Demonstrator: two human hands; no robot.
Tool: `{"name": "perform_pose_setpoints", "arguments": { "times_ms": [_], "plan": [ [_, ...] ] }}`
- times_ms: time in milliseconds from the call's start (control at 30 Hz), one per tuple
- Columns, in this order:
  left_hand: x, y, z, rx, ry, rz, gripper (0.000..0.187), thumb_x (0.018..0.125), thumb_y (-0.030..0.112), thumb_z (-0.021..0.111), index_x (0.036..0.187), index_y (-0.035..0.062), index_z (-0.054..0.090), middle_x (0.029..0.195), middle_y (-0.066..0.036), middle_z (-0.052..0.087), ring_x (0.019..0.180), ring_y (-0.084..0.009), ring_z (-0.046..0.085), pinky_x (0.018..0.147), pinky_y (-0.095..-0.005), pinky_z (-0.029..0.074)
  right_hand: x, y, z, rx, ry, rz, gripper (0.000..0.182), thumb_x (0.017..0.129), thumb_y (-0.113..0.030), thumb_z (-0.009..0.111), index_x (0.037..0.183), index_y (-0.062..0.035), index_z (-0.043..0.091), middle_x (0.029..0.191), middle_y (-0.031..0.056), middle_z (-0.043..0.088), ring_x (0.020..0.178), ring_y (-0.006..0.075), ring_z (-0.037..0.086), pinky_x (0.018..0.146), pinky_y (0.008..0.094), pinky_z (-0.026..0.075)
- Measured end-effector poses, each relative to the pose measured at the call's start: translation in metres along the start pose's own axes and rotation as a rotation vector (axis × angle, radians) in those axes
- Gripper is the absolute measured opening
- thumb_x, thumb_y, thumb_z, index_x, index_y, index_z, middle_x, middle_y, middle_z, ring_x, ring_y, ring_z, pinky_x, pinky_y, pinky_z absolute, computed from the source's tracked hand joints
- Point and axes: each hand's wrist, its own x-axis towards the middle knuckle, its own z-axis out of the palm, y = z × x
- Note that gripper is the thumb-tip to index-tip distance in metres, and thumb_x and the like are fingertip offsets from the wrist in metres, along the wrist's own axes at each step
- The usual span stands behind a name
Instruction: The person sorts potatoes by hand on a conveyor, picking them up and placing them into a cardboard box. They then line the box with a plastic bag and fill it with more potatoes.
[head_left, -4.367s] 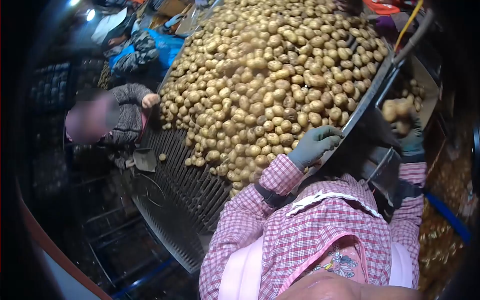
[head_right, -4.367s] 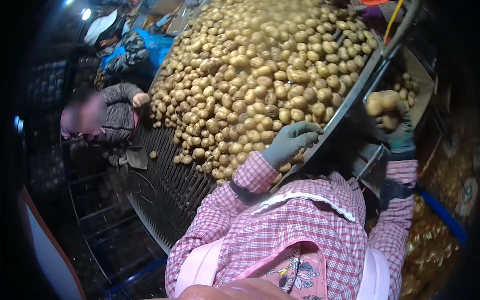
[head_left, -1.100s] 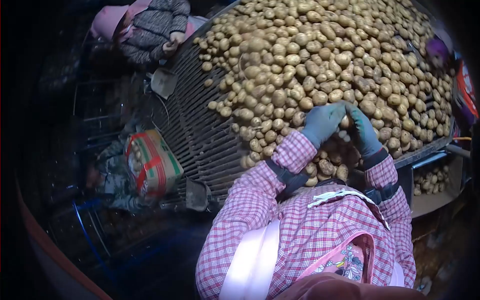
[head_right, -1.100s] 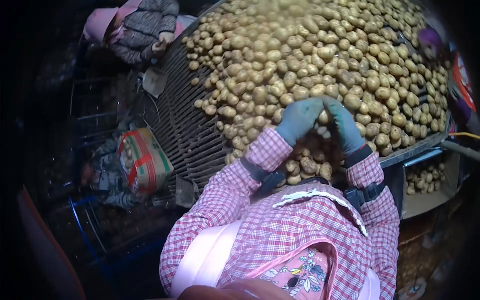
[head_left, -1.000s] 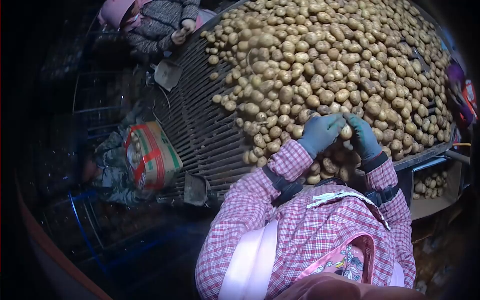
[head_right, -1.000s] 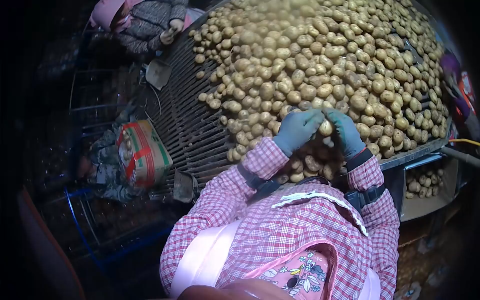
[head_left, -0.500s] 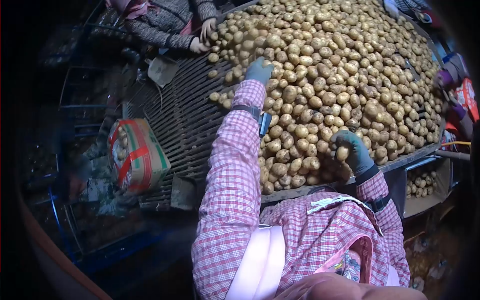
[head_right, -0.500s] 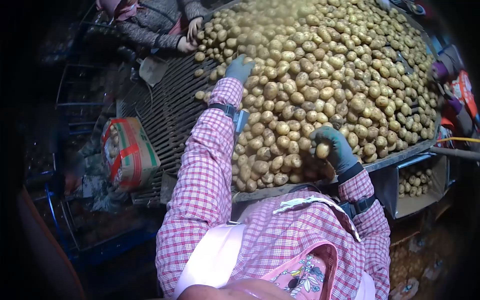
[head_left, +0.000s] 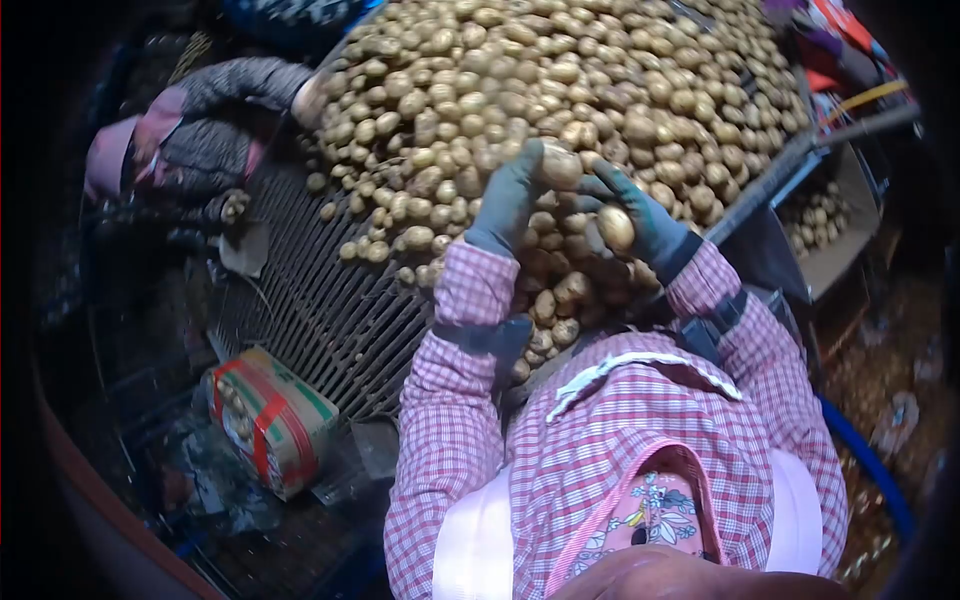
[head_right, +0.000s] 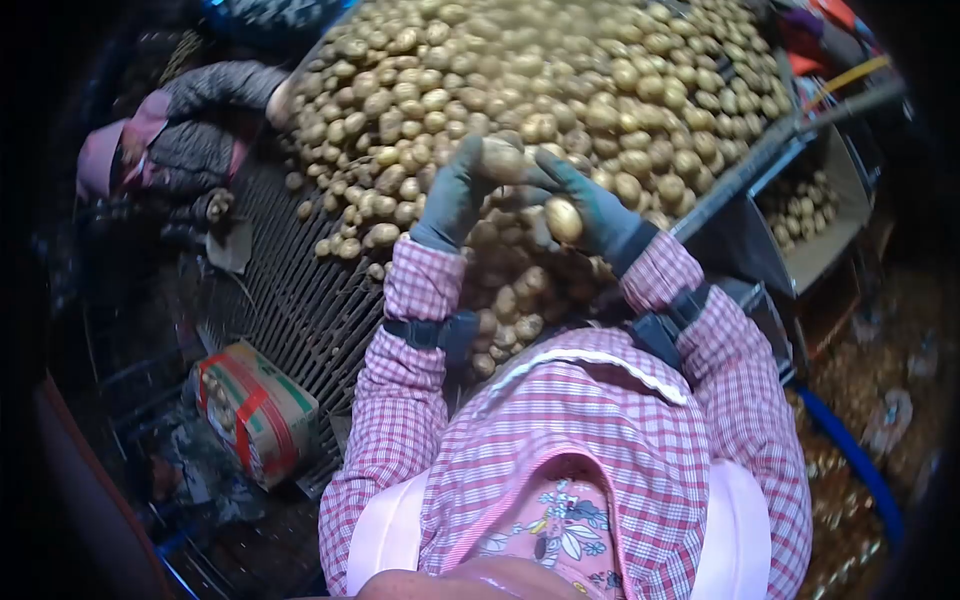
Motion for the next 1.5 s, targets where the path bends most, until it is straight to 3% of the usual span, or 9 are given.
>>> {"name": "perform_pose_setpoints", "arguments": {
  "times_ms": [133,333,467,633,833,1033,1167,1300,1500],
  "plan": [
    [-0.032,-0.012,0.041,0.171,0.076,-0.076,0.044,0.101,0.042,0.058,0.123,0.0052,0.068,0.108,-0.005,0.071,0.093,-0.0137,0.066,0.081,-0.0294,0.054,-0.016,0.002,-0.015,0.065,-0.051,-0.088,0.047,0.103,-0.035,0.056,0.142,-0.0086,0.052,0.12,0.0106,0.068,0.093,0.0164,0.07,0.073,0.03,0.06],
    [-0.044,-0.014,0.031,0.623,-0.12,0.295,0.05,0.109,0.037,0.042,0.132,-0.003,0.062,0.126,-0.013,0.068,0.116,-0.0204,0.065,0.101,-0.0343,0.052,-0.043,0.005,-0.05,0.358,0.036,-0.086,0.04,0.105,-0.03,0.051,0.135,-0.0053,0.058,0.115,0.0164,0.071,0.076,0.0207,0.071,0.059,0.03,0.06],
    [-0.042,-0.017,0.037,0.447,-0.07,0.159,0.049,0.108,0.035,0.046,0.135,-0.0044,0.059,0.129,-0.013,0.067,0.115,-0.0211,0.066,0.099,-0.0336,0.054,-0.061,0.005,-0.1,0.341,-0.003,-0.217,0.041,0.104,-0.02,0.052,0.144,-0.0071,0.051,0.129,0.0143,0.065,0.096,0.0228,0.071,0.072,0.0319,0.063],
    [-0.044,-0.024,0.089,0.484,-0.21,-0.034,0.058,0.1,0.03,0.063,0.145,-0.0043,0.048,0.137,-0.015,0.059,0.104,-0.019,0.066,0.091,-0.0309,0.055,-0.088,-0.006,-0.096,0.076,0.19,-0.282,0.039,0.102,-0.026,0.059,0.132,-0.0001,0.06,0.103,0.0086,0.071,0.074,0.0155,0.069,0.066,0.0286,0.06],
    [-0.021,-0.072,0.103,0.423,-0.293,-0.238,0.03,0.097,0.022,0.066,0.115,-0.0018,0.067,0.092,-0.007,0.071,0.073,-0.0098,0.064,0.065,-0.022,0.052,-0.097,-0.022,-0.083,-0.066,0.109,-0.265,0.052,0.098,-0.023,0.067,0.141,0.002,0.052,0.128,0.0094,0.064,0.103,0.0134,0.066,0.081,0.0239,0.057],
    [-0.057,-0.004,0.08,0.345,-0.053,0.0,0.022,0.098,0.022,0.064,0.1,0.003,0.074,0.08,-0.004,0.07,0.063,-0.0101,0.064,0.056,-0.0225,0.052,-0.144,-0.059,-0.092,-0.309,0.385,-0.201,0.048,0.094,-0.029,0.073,0.134,-0.0057,0.061,0.1,0.0037,0.068,0.07,0.0082,0.064,0.057,0.0203,0.055],
    [-0.092,0.034,-0.022,0.285,0.299,0.112,0.02,0.094,0.012,0.066,0.11,0.0013,0.072,0.088,-0.006,0.073,0.076,-0.015,0.07,0.07,-0.0259,0.058,-0.212,-0.117,-0.206,-0.635,0.586,-0.431,0.046,0.098,-0.027,0.066,0.138,-0.006,0.059,0.12,0.0066,0.065,0.101,0.0134,0.063,0.084,0.0259,0.053],
    [-0.132,0.031,-0.13,1.018,0.606,0.321,0.035,0.092,0.006,0.066,0.126,-0.0031,0.065,0.126,-0.012,0.063,0.117,-0.0215,0.06,0.1,-0.0328,0.05,-0.27,-0.185,-0.295,-0.94,1.07,-0.6,0.044,0.103,-0.023,0.056,0.144,-0.0067,0.055,0.136,0.0102,0.062,0.12,0.0149,0.061,0.099,0.0257,0.048],
    [-0.155,-0.023,-0.039,1.186,0.362,0.508,0.043,0.085,0.019,0.077,0.124,0.0053,0.067,0.128,-0.017,0.062,0.118,-0.0304,0.059,0.103,-0.0396,0.048,-0.185,-0.098,-0.181,-0.811,0.589,-0.497,0.04,0.097,-0.009,0.051,0.135,-0.0072,0.062,0.116,0.0054,0.068,0.094,0.0089,0.067,0.077,0.0186,0.051]
  ]
}}
